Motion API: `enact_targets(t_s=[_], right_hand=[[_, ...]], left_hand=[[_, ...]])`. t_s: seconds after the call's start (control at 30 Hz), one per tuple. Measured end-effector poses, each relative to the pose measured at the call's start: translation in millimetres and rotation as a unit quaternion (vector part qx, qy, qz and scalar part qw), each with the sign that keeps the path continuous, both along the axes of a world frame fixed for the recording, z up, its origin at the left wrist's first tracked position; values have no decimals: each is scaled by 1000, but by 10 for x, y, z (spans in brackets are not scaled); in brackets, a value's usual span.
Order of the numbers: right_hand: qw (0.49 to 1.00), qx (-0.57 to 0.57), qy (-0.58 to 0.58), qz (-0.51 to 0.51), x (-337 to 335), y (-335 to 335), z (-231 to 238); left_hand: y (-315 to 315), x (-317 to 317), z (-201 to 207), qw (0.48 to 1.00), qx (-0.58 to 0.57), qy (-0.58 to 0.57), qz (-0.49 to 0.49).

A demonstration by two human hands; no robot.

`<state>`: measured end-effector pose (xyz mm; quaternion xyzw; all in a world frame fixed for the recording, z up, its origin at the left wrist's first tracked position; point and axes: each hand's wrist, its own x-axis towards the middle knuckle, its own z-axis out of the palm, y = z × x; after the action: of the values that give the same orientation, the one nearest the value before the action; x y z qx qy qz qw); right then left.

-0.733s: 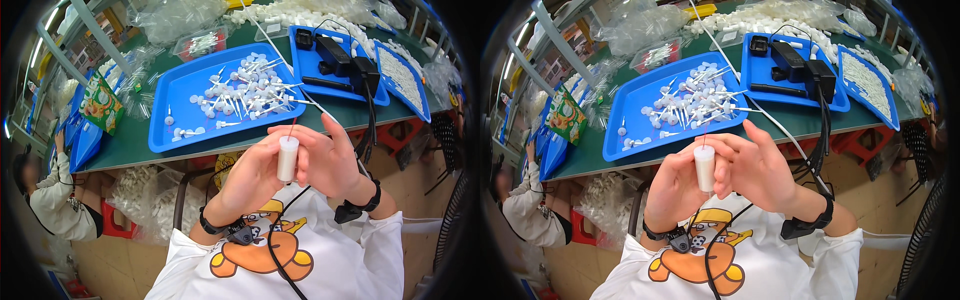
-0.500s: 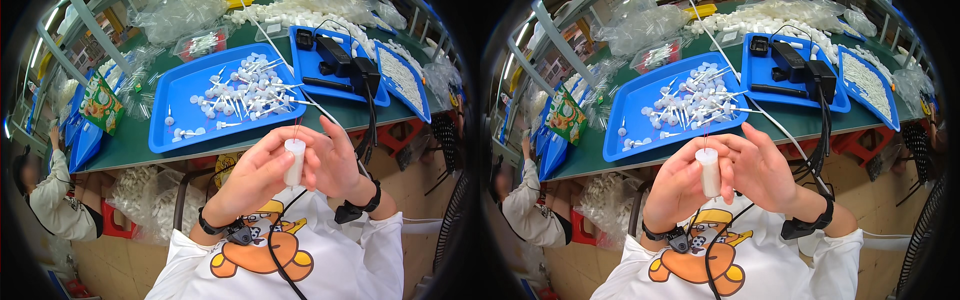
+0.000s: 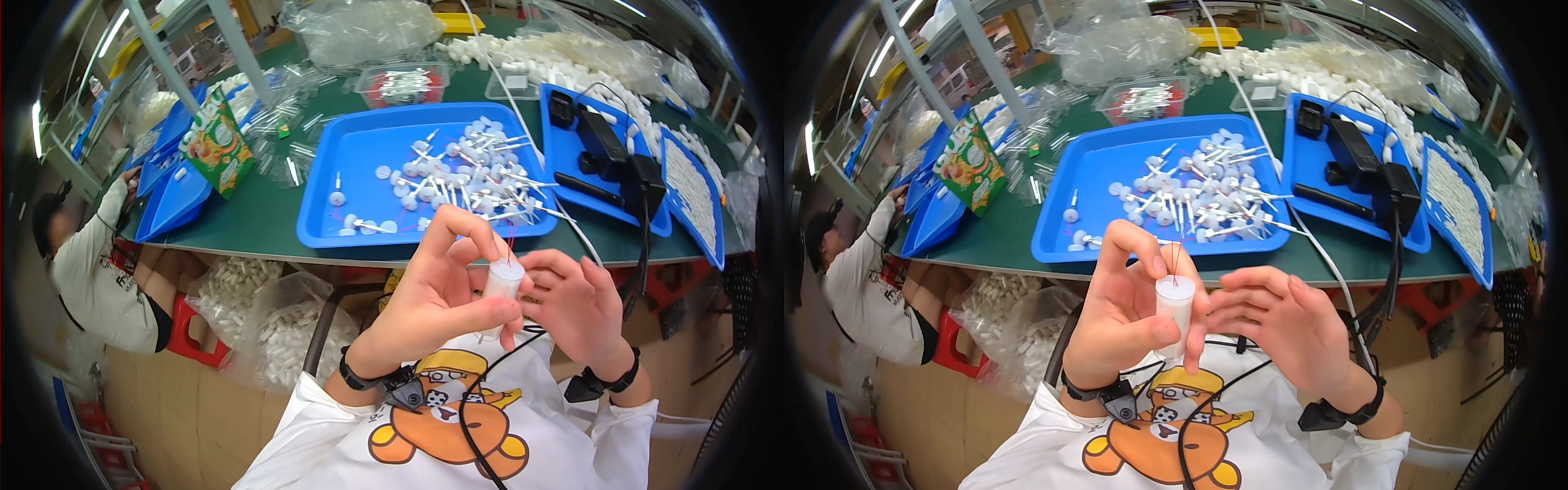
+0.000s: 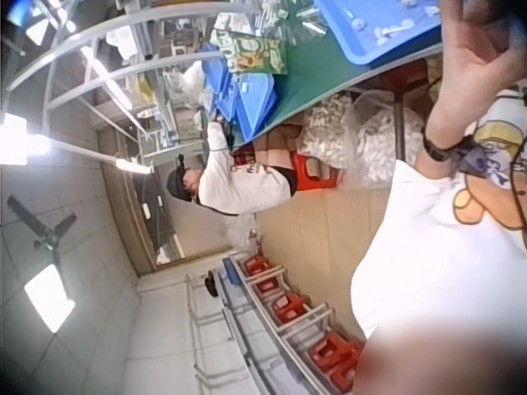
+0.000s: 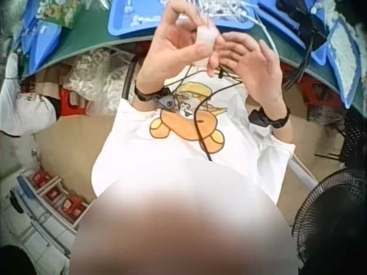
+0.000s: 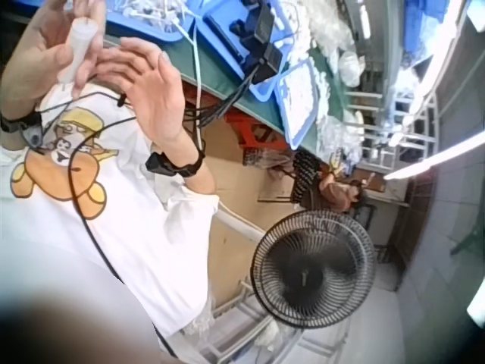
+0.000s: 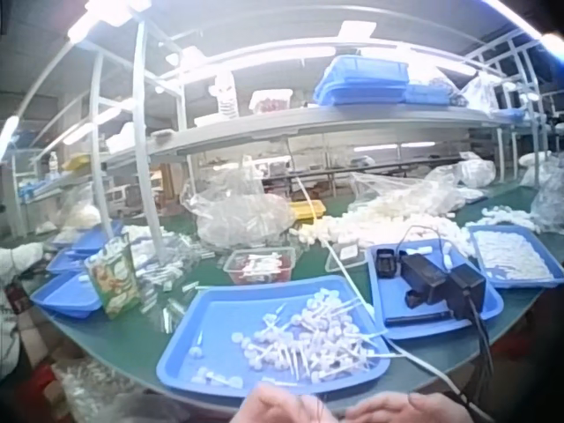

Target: The person sits at a factory workbench and assembles small white plastic components by hand. They repeatedly pick up a cylindrical piece and a rod-like piece from a blue tray, insert the rod into the cylinder, and place the assembled unit back into the tray. The process is repetitive and involves handling multiple identical units.

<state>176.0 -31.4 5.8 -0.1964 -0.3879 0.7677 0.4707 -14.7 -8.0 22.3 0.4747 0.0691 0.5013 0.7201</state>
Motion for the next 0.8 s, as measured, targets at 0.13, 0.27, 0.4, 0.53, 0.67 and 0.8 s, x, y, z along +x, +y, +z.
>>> enact_targets(t_s=[0.13, 0.27, 0.4, 0.53, 0.67, 0.8], right_hand=[[1000, 8, -13, 1, -20, 15, -6], [1000, 18, -20, 13, -23, 20, -27], [999, 31, -34, 24, -15, 28, -35], [999, 36, -33, 22, -6, 31, -42], [998, 38, -40, 18, 9, 29, -38], [998, 34, -39, 21, 20, 30, -16]], left_hand=[[-29, -71, 48, 997, 54, 18, 45], [-57, -91, 74, 989, 94, 60, 96], [-42, -116, 72, 983, 125, 72, 114], [-35, -122, 58, 980, 126, 59, 142], [13, -100, 51, 965, 149, 92, 193], [30, -102, 60, 959, 143, 115, 217]])
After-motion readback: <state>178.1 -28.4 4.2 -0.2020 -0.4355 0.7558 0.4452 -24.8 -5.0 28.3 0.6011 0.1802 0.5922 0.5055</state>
